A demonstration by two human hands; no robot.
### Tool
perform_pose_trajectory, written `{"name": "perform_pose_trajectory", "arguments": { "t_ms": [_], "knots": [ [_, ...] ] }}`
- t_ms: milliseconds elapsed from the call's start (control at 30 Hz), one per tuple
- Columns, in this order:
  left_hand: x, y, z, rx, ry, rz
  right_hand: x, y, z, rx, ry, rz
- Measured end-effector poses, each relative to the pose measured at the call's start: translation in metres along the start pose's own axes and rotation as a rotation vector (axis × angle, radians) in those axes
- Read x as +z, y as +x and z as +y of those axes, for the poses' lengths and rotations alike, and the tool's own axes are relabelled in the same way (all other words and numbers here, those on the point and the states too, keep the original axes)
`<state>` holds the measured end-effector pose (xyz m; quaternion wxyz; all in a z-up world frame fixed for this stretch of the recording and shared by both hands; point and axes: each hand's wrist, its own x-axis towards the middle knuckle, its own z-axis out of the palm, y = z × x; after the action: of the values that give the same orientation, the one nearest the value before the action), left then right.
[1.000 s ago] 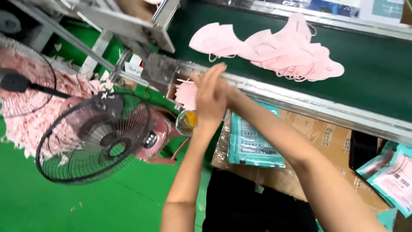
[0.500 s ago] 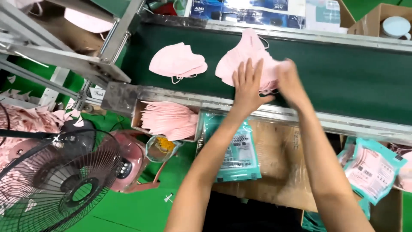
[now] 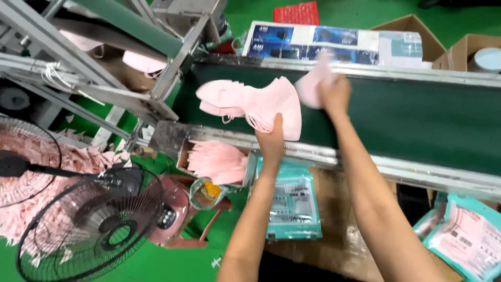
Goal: Packing face masks into plastic bags on a conveyor belt.
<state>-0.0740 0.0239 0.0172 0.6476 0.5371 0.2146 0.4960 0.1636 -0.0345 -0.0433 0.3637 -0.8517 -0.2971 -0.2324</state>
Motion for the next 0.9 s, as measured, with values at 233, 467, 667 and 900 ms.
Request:
{"name": "perform_pose_trajectory", "arguments": {
  "t_ms": [233, 467, 667, 900],
  "knots": [
    [0.004, -0.064, 0.002, -0.139, 0.063, -0.376, -0.224, -0.091, -0.140, -0.300, 0.442, -0.141],
    [0.010, -0.165, 0.056, 0.164, 0.549, -0.721, -0.349, -0.219, -0.040, 0.094, 0.221, -0.133],
    [0.004, -0.232, -0.029, -0.018, 0.469, -1.040, -0.312, -0.318, 0.025, 0.311, 0.328, -0.374],
    [-0.007, -0.275, -0.049, 0.050, 0.527, -1.119, -0.313, -0.331, 0.017, 0.406, 0.703, -0.410]
  ]
}}
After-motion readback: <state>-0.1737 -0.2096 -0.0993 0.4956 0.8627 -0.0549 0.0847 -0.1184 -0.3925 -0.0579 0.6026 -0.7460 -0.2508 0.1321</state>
